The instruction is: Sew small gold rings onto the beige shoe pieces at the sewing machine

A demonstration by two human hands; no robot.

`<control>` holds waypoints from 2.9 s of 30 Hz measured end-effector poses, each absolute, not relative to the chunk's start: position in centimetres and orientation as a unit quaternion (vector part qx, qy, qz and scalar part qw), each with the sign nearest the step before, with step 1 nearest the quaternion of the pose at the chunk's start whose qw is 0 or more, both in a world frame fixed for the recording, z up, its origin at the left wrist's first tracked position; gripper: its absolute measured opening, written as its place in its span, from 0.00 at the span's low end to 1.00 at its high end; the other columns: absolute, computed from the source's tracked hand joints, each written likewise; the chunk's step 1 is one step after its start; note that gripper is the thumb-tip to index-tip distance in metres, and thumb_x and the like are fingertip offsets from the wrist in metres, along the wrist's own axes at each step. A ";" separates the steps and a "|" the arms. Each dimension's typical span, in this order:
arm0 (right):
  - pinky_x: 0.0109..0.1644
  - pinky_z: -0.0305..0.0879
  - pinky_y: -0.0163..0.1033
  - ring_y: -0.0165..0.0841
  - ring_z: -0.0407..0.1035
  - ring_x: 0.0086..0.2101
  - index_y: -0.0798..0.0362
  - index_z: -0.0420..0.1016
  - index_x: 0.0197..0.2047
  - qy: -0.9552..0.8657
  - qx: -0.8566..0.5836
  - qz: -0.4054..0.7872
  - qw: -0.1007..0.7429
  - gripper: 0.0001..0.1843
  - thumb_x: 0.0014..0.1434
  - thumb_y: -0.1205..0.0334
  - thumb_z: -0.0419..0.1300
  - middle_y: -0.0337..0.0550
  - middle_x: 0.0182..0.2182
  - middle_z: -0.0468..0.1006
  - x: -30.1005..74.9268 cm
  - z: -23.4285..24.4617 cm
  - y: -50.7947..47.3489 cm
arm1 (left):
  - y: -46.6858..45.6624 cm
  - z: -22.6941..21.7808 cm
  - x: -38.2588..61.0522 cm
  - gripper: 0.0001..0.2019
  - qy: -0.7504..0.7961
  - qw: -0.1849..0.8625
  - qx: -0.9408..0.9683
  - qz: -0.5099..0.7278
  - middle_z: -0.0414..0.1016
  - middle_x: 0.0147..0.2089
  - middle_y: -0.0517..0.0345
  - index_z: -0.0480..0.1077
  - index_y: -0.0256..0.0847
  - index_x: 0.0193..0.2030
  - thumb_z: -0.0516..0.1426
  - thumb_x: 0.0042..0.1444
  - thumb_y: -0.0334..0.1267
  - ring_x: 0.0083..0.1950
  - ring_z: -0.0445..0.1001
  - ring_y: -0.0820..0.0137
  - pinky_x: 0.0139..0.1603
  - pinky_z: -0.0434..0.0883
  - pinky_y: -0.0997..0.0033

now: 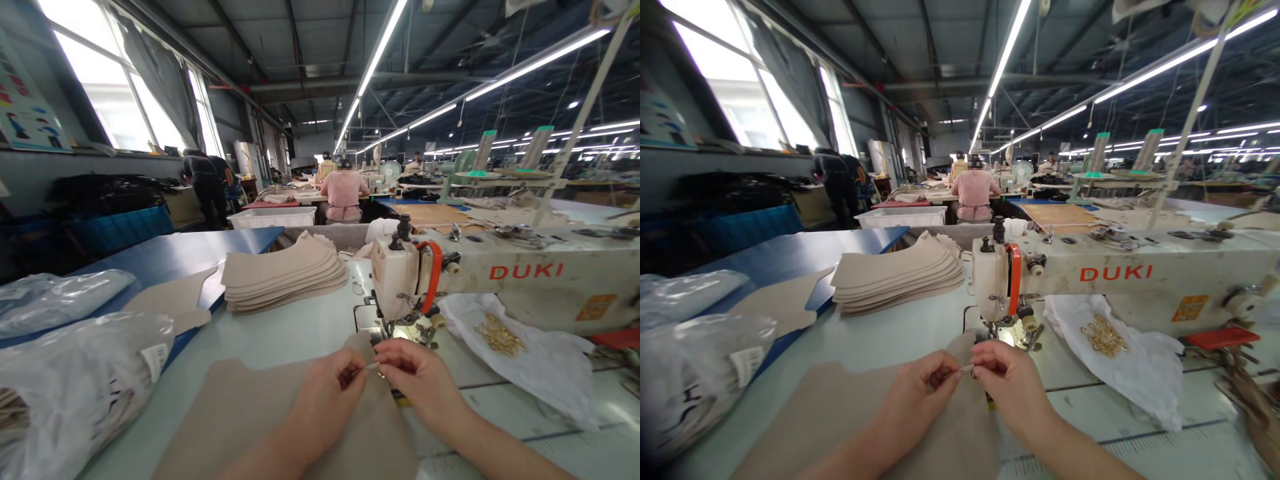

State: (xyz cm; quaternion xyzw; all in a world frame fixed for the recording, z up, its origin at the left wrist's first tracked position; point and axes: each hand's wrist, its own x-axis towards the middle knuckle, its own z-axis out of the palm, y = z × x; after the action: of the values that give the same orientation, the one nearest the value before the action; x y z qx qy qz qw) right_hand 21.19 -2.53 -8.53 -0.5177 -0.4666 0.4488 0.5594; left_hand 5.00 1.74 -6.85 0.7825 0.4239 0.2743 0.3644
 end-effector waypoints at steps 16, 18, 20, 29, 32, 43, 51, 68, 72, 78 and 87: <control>0.42 0.69 0.37 0.35 0.74 0.37 0.48 0.80 0.36 -0.563 -0.567 0.271 0.537 0.11 0.54 0.64 0.56 0.40 0.35 0.81 21.1 -8.4 -3.0 | 1.7 -7.0 5.0 0.07 0.408 0.360 0.788 0.288 0.67 0.23 0.65 0.68 0.40 0.26 0.53 0.54 0.34 0.26 0.65 0.74 0.28 0.61 0.76; 0.43 0.69 0.36 0.34 0.74 0.37 0.48 0.80 0.37 -0.578 -0.564 0.260 0.529 0.12 0.55 0.65 0.55 0.39 0.36 0.81 21.1 -8.4 -3.1 | 1.6 -7.0 5.0 0.07 0.414 0.358 0.785 0.290 0.66 0.23 0.66 0.68 0.40 0.26 0.53 0.53 0.34 0.25 0.64 0.74 0.28 0.60 0.77; 0.44 0.69 0.36 0.33 0.74 0.38 0.48 0.79 0.39 -0.586 -0.560 0.254 0.527 0.13 0.56 0.66 0.55 0.39 0.37 0.81 21.1 -8.5 -3.2 | 1.6 -7.0 5.1 0.07 0.423 0.355 0.781 0.293 0.66 0.22 0.66 0.68 0.40 0.26 0.53 0.53 0.34 0.25 0.63 0.74 0.27 0.59 0.76; 0.40 0.72 0.30 0.30 0.76 0.35 0.48 0.78 0.40 -0.618 -0.542 0.221 0.525 0.11 0.56 0.65 0.56 0.39 0.36 0.81 21.1 -9.4 -3.0 | 1.6 -7.6 5.4 0.05 0.437 0.379 0.751 0.318 0.65 0.21 0.66 0.67 0.39 0.25 0.53 0.50 0.32 0.24 0.62 0.75 0.26 0.59 0.76; 0.37 0.72 0.29 0.29 0.76 0.34 0.47 0.77 0.40 -0.639 -0.537 0.175 0.522 0.10 0.57 0.65 0.56 0.38 0.35 0.81 21.4 -9.9 -2.7 | 1.5 -7.9 5.5 0.05 0.433 0.383 0.749 0.323 0.66 0.22 0.65 0.68 0.39 0.25 0.53 0.50 0.31 0.25 0.63 0.75 0.27 0.59 0.77; 0.44 0.71 0.31 0.31 0.74 0.39 0.50 0.74 0.43 -0.763 -0.429 0.010 0.484 0.13 0.58 0.71 0.52 0.42 0.37 0.79 21.0 -9.1 -3.2 | 1.6 -8.4 5.2 0.05 0.405 0.470 0.725 0.300 0.67 0.22 0.63 0.71 0.37 0.27 0.54 0.49 0.30 0.26 0.66 0.73 0.28 0.61 0.75; 0.35 0.70 0.30 0.33 0.74 0.33 0.50 0.77 0.34 -0.611 -0.536 0.318 0.488 0.11 0.56 0.54 0.57 0.41 0.31 0.79 22.7 -10.8 -2.8 | 2.0 -8.4 5.5 0.06 0.354 0.619 0.617 0.334 0.72 0.27 0.60 0.68 0.37 0.31 0.58 0.47 0.36 0.24 0.67 0.76 0.29 0.65 0.74; 0.31 0.68 0.36 0.33 0.71 0.25 0.54 0.78 0.28 -0.375 -0.487 0.573 0.542 0.21 0.37 0.47 0.73 0.42 0.23 0.76 21.3 -10.0 -2.4 | 2.6 -7.9 5.7 0.21 0.315 0.762 0.481 0.299 0.75 0.24 0.58 0.68 0.35 0.32 0.68 0.35 0.44 0.22 0.71 0.74 0.29 0.66 0.73; 0.29 0.63 0.32 0.28 0.68 0.24 0.55 0.78 0.28 -0.385 -0.458 0.601 0.529 0.20 0.40 0.48 0.72 0.41 0.22 0.76 21.2 -10.5 -2.4 | 2.5 -7.8 5.7 0.20 0.327 0.758 0.489 0.282 0.73 0.22 0.58 0.66 0.35 0.29 0.69 0.34 0.42 0.20 0.68 0.76 0.27 0.65 0.73; 0.31 0.64 0.34 0.31 0.69 0.26 0.56 0.75 0.28 -0.458 -0.457 0.583 0.492 0.21 0.46 0.44 0.67 0.43 0.24 0.77 21.2 -9.7 -2.7 | 2.3 -7.2 5.5 0.13 0.350 0.727 0.528 0.264 0.71 0.21 0.59 0.66 0.36 0.26 0.65 0.36 0.38 0.24 0.69 0.73 0.29 0.65 0.71; 0.32 0.63 0.33 0.31 0.66 0.28 0.52 0.67 0.31 -0.582 -0.498 0.403 0.501 0.09 0.50 0.56 0.62 0.37 0.26 0.71 20.2 -10.1 -3.5 | 2.6 -8.6 5.1 0.05 0.370 0.594 0.649 0.298 0.63 0.24 0.64 0.64 0.38 0.25 0.54 0.37 0.30 0.26 0.58 0.76 0.28 0.54 0.73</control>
State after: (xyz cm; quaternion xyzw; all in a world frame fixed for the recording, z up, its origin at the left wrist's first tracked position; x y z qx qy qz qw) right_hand 20.18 -3.45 -10.09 -0.4978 -0.5822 0.4030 0.5009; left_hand 5.06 2.63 -8.65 0.6492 0.3704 0.2985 0.5935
